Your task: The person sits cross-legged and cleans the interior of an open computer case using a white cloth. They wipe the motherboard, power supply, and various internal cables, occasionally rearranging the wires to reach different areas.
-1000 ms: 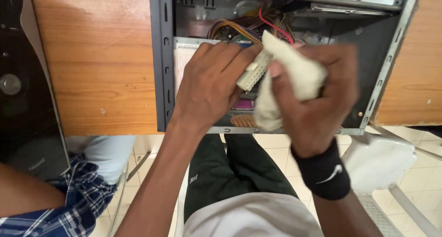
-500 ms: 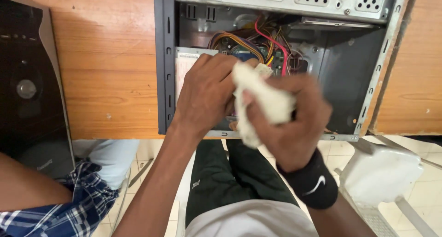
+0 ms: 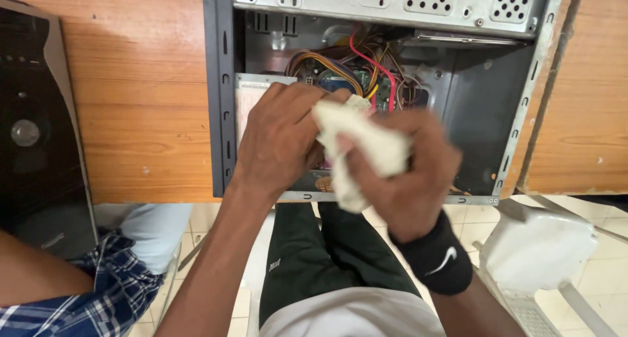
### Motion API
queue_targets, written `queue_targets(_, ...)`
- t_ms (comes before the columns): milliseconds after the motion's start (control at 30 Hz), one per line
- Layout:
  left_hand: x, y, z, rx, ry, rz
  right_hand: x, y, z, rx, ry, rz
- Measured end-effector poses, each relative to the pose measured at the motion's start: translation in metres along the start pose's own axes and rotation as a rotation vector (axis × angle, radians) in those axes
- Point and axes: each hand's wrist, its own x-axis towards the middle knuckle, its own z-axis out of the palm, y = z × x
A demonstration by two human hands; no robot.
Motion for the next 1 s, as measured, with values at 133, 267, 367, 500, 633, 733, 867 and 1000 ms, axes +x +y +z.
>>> queue_targets(133, -0.005, -0.007, 0.004, 0.067, 0.024, 0.068, 0.01, -0.003, 0.002, 0.1, 0.092, 0.159)
queue_targets(267, -0.002, -0.003, 0.003, 0.024, 0.033, 0.053, 0.002, -0.008, 0.002, 0.127, -0.013, 0.068)
queue_targets(367, -0.004, -0.005, 0.006, 0.027, 0.036, 0.039, 0.008, 0.007, -0.001, 0.1, 0.017, 0.077)
queue_targets(500, -0.004, 0.0, 0.002, 0.058, 0.052, 0.009, 0.013, 0.014, 0.003, 0.044, 0.071, 0.091)
queue_targets(633, -0.005, 0.0, 0.004, -0.003, 0.132, 0.009, 0.004, 0.011, 0.012, 0.194, 0.096, 0.07)
queue_targets(733, -0.006, 0.0, 0.002, 0.035, 0.12, -0.008, 0.007, 0.01, 0.014, 0.36, 0.179, 0.205)
queue_targets(867, -0.001, -0.001, -0.007, -0.026, 0.105, -0.024, -0.012, 0.0, 0.029, 0.222, 0.171, 0.07)
queue_targets(1000, -0.008, -0.005, -0.006, -0.218, 0.09, -0.06, -0.019, -0.005, 0.035, 0.057, -0.085, -0.154)
